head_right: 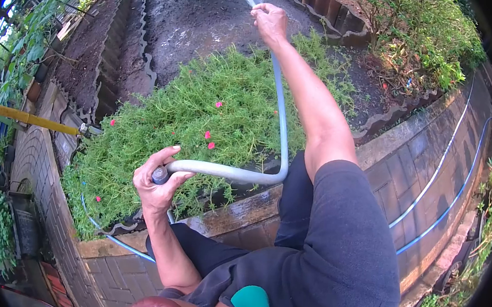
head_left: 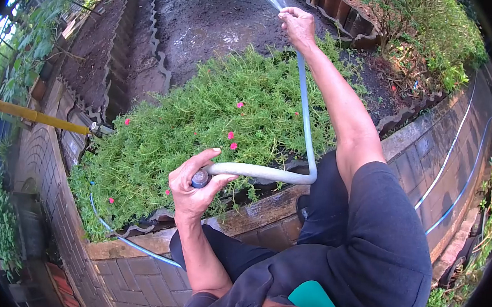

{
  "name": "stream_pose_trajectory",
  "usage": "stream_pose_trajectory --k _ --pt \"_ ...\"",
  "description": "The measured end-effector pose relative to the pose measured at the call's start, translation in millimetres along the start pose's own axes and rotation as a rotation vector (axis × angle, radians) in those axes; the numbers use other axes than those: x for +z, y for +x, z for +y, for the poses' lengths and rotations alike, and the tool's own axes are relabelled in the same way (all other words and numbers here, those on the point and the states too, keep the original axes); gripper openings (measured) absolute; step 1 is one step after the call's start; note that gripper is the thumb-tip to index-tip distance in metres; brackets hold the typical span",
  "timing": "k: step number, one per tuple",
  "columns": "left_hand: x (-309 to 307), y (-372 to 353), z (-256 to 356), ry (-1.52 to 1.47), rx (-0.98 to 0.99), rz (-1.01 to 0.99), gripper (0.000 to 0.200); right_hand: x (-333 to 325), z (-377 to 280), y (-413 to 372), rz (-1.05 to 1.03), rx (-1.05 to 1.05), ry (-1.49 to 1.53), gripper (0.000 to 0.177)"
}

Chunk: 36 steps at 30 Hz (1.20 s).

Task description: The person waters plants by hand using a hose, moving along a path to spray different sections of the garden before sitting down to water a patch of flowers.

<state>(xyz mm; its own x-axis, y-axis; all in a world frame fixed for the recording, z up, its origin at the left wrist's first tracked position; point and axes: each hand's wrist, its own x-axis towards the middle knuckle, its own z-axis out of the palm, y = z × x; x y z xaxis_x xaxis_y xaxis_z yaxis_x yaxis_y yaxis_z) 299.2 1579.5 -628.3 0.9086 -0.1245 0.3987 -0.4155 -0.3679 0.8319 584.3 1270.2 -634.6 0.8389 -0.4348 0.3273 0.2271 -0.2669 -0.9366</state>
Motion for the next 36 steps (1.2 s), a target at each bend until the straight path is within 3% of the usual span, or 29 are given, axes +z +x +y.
stream_pose_trajectory --k 19,36 --pt "3.0 -1.4 -3.0 -0.017 0.068 0.008 0.052 10.6 -7.0 -0.9 -0.032 0.073 0.274 0.008" --pt "-0.6 -1.9 -2.7 -0.088 0.072 0.034 0.053 -4.1 22.1 5.3 0.024 0.283 0.232 0.01"
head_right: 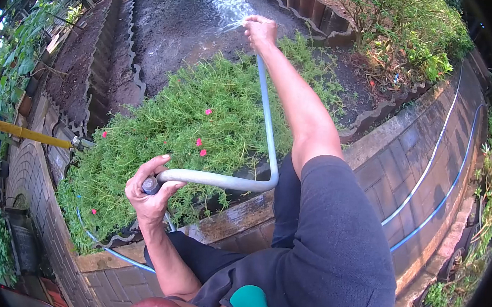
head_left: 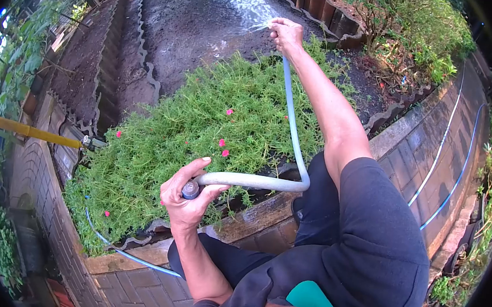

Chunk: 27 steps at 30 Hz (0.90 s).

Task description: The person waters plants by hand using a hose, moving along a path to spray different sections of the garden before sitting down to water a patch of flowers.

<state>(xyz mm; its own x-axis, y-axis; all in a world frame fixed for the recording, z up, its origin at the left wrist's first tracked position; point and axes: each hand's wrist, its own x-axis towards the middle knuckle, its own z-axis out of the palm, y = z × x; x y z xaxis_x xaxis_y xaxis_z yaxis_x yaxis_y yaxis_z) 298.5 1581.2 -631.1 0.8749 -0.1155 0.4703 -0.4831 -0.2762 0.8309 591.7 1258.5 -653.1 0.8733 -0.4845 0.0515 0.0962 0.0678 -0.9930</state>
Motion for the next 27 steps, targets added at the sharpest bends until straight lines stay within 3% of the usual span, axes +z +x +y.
stream_pose_trajectory --k 10,14,17,21,24,27 --pt "-13.7 -4.8 -1.1 -0.226 -0.064 0.209 0.053 -41.3 46.7 26.9 0.203 0.104 -0.119 0.011" --pt "-12.8 -3.2 -5.8 -0.161 -0.058 0.241 0.046 -65.8 69.8 34.1 0.222 0.135 -0.655 0.031" --pt "-13.3 -2.8 -11.1 -0.194 -0.062 0.262 0.044 -68.3 74.1 15.1 0.214 -0.023 -0.963 0.021" --pt "-17.8 -2.4 -13.1 -0.197 -0.051 0.277 0.045 -61.9 69.6 10.7 -0.327 0.392 -0.801 0.036" --pt "-19.5 -3.2 -9.9 -0.243 -0.078 0.286 0.046 -57.4 59.3 -12.0 -0.528 0.49 -0.625 0.041" --pt "-19.4 -4.1 -9.6 -0.243 -0.079 0.301 0.047 -61.6 54.9 -17.4 -0.542 0.487 -0.701 0.037"
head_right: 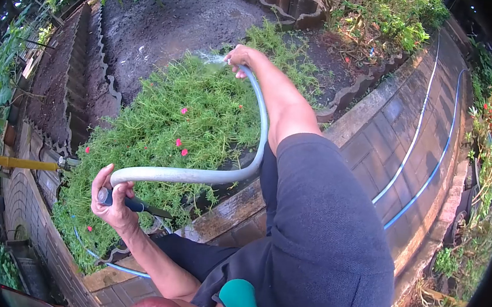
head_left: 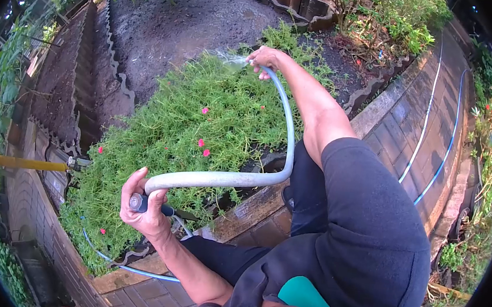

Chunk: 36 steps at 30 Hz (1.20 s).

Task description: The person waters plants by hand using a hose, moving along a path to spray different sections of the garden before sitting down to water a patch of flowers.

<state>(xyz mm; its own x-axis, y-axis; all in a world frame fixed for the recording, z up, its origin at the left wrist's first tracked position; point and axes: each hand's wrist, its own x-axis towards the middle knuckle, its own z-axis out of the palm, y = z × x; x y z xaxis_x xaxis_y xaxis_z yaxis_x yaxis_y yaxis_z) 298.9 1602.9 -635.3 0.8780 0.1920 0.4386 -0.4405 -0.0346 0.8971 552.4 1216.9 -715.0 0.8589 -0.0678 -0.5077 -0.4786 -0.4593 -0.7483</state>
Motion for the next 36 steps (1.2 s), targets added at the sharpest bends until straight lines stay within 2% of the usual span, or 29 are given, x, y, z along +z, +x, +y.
stream_pose_trajectory --k 3,4,5,6,7,9,13,17,19,21,22,23,24,30,32,34,35,36 --pt "-1.7 -0.3 -1.4 0.003 0.015 -0.017 0.048 -14.6 24.0 32.1 0.252 -0.033 -0.03 0.028" --pt "-1.3 -0.5 -0.5 0.004 0.018 -0.02 0.048 -23.1 30.8 38.4 0.402 0.046 0.007 0.024" --pt "-0.8 -0.5 -0.2 0.005 0.023 -0.019 0.048 -37.2 44.7 63.3 0.437 0.072 -0.175 0.017" --pt "-1.0 -0.7 -0.7 0.01 0.02 -0.024 0.048 -38.2 39.0 32.8 0.583 0.11 0.009 0.016" --pt "-1.6 -0.9 -1.2 0.015 0.019 -0.025 0.049 -45.3 43.8 43.0 0.686 0.175 -0.079 0.022" --pt "0.0 -0.9 -0.1 0.031 0.02 -0.017 0.048 -64.5 57.9 37.0 0.778 0.243 -0.011 0.028" --pt "1.4 -1.1 -2.0 0.06 0.02 -0.025 0.048 -81.0 67.1 -7.7 1.048 0.264 0.058 0.025" --pt "4.4 2.7 -6.8 0.044 0.02 -0.063 0.046 -100.4 80.7 -37.1 1.179 0.234 0.18 0.022" --pt "7.5 1.6 -5.3 0.043 0.0 -0.054 0.045 -139.0 131.3 -3.7 1.049 0.267 -0.098 0.014" --pt "5.1 2.5 -7.3 0.042 -0.019 -0.049 0.046 -145.4 142.7 -11.5 0.984 0.286 0.086 0.013" --pt "4.3 3.1 -8.8 0.035 -0.007 -0.056 0.046 -144.3 128.4 -36.8 0.985 0.287 0.413 0.012" --pt "4.1 3.2 -9.2 0.03 -0.008 -0.065 0.046 -132.8 107.0 -69.2 1.009 0.263 0.474 0.01" --pt "4.1 3.3 -9.2 0.025 -0.008 -0.076 0.046 -141.3 120.0 -66.0 0.984 0.194 0.586 0.01" --pt "8.7 0.8 -8.0 0.013 -0.033 -0.09 0.047 -142.7 137.1 -66.8 1.175 0.208 0.746 0.01" --pt "8.6 0.2 -8.7 0.045 -0.027 -0.072 0.047 -128.3 117.4 -79.4 1.232 0.219 0.82 0.012" --pt "6.8 1.4 -10.0 0.029 -0.016 -0.095 0.047 -137.8 141.4 -46.3 1.343 0.29 0.578 0.013" --pt "5.7 1.2 -8.3 0.008 -0.054 -0.114 0.045 -143.1 158.1 -25.8 1.395 0.233 0.508 0.008" --pt "8.4 1.2 -8.5 0.026 -0.047 -0.115 0.045 -145.4 166.7 -11.7 1.44 0.178 0.436 0.01"
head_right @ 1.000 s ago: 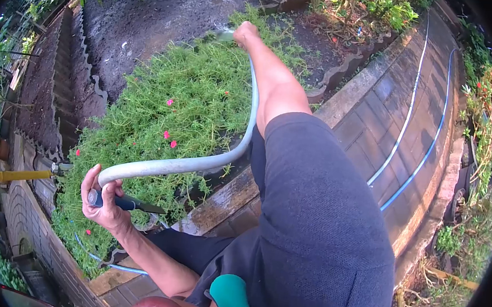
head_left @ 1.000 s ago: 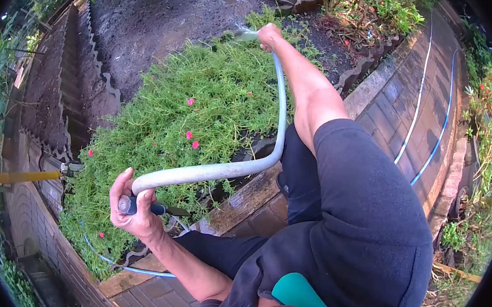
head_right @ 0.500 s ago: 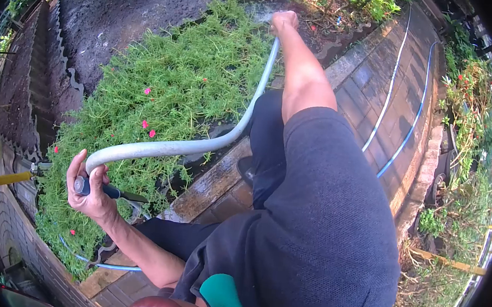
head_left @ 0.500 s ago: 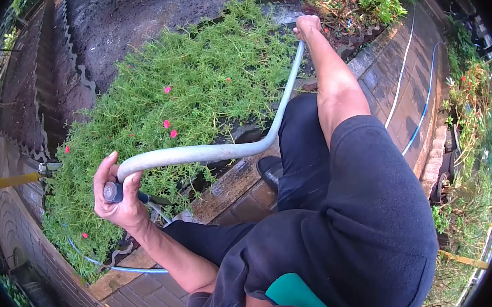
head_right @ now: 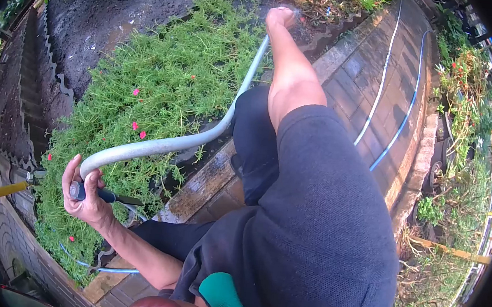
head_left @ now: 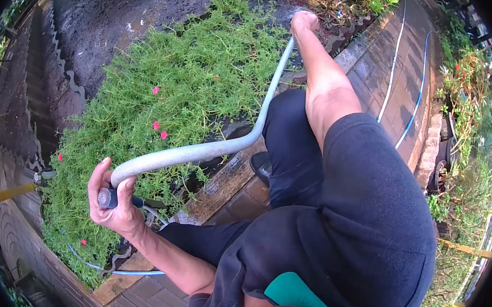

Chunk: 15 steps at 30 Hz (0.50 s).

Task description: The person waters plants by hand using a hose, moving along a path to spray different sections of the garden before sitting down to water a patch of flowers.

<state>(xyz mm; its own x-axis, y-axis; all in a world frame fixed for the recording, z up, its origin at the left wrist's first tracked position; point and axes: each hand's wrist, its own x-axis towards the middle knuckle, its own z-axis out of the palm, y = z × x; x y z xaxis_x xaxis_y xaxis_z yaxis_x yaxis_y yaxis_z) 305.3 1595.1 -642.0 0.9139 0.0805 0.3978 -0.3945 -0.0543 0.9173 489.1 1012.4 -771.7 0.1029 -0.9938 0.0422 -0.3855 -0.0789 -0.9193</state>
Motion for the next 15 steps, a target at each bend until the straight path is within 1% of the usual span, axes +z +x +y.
stream_pose_trajectory --k 1,4,5,8,9,12,15 --pt "2.4 -0.2 -0.4 0.023 0.004 0.002 0.045 -5.0 -6.6 -13.3 0.028 -0.004 0.08 0.012" --pt "9.9 -0.7 -1.0 0.06 -0.018 -0.011 0.045 -19.1 -22.8 -37.0 0.039 -0.084 -0.108 0.015" --pt "12.9 -1.4 -1.2 0.069 -0.027 -0.012 0.045 -22.6 -27.1 -43.5 0.028 -0.072 -0.116 0.017" --pt "16.9 -0.4 -5.0 0.055 -0.042 -0.027 0.045 -22.9 -26.9 -44.7 0.05 -0.099 -0.107 0.019" --pt "19.8 -0.5 -5.0 0.033 -0.054 -0.032 0.045 -29.1 -34.3 -51.4 0.036 -0.078 -0.112 0.02" --pt "22.6 0.5 -6.1 0.032 -0.059 -0.034 0.045 -25.4 -27.8 -44.8 0.054 -0.169 -0.121 0.021" --pt "24.6 0.9 -6.3 0.038 -0.055 -0.03 0.045 -26.2 -26.5 -44.3 0.017 -0.176 -0.118 0.021"
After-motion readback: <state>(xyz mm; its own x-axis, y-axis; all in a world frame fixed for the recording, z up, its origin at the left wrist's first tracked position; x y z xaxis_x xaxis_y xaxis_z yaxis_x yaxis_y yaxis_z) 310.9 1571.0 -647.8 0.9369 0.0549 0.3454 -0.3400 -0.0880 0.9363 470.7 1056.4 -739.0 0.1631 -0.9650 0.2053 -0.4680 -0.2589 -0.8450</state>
